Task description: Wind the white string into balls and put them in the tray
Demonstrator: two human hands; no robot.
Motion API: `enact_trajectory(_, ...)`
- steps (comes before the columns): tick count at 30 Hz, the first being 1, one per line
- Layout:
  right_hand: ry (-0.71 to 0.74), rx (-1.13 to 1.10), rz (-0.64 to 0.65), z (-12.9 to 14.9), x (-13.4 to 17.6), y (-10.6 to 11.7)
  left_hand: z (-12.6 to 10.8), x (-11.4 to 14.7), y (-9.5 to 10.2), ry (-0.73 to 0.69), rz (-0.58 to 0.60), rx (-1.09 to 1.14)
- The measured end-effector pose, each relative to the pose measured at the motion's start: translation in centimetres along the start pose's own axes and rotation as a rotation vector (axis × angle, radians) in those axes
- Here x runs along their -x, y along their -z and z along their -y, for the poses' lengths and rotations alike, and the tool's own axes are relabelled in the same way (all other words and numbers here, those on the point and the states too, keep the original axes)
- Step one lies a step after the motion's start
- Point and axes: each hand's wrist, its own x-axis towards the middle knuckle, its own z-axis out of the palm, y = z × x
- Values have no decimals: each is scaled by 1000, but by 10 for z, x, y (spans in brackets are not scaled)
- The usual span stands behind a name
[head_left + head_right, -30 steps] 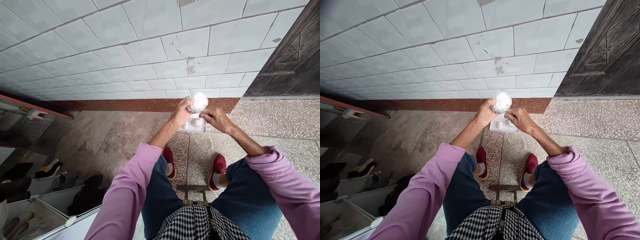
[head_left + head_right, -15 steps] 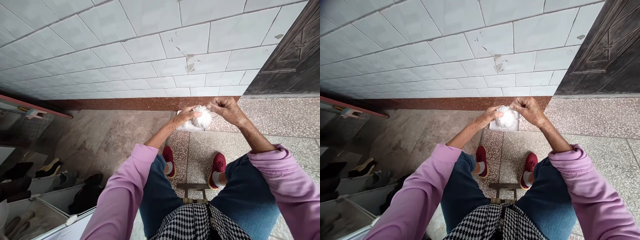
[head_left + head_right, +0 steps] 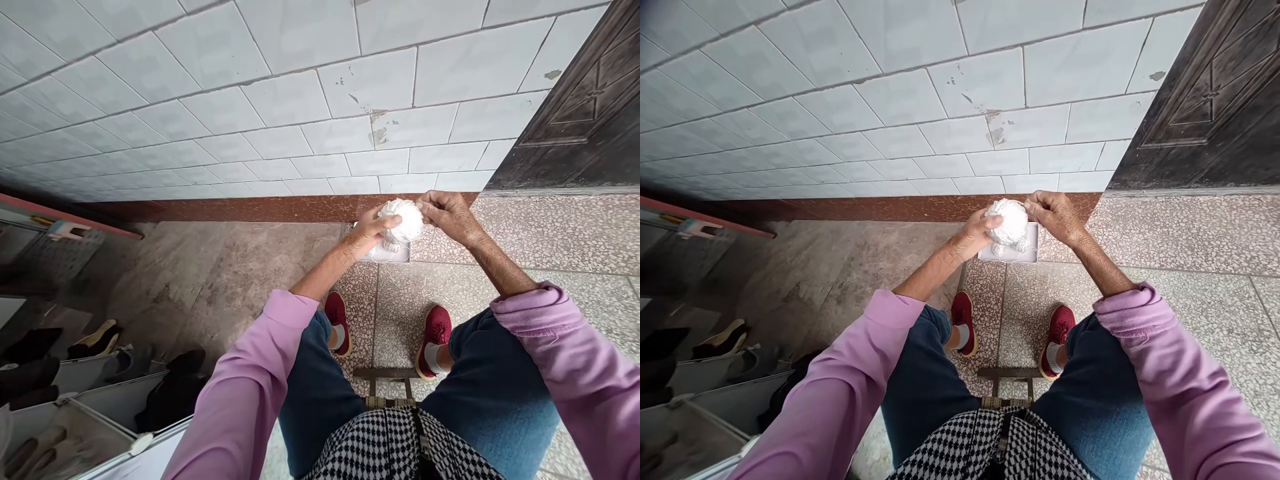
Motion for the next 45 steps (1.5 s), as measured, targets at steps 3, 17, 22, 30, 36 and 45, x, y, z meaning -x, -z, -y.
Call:
enact_trajectory(3,10,96,46,-4,1,-5,-5,-2,3,-47,10,83)
enact_trajectory(17,110,133,295,31,16,-26,-3,-3,38,-71,-212,-305)
enact_trajectory(22,73,98,152,28,7,-4,-4,4,31,-49,21,-472)
enact_trajectory(30,35,27,192,23,6,-4,-8,12,21,136,270,-369)
enact_trajectory(36,-13,-114,231,11,1,-10,-6,12,24,149,293,-240)
enact_trajectory(45,-18,136,69,3,-2,-37,-9,-1,26,-74,4,163)
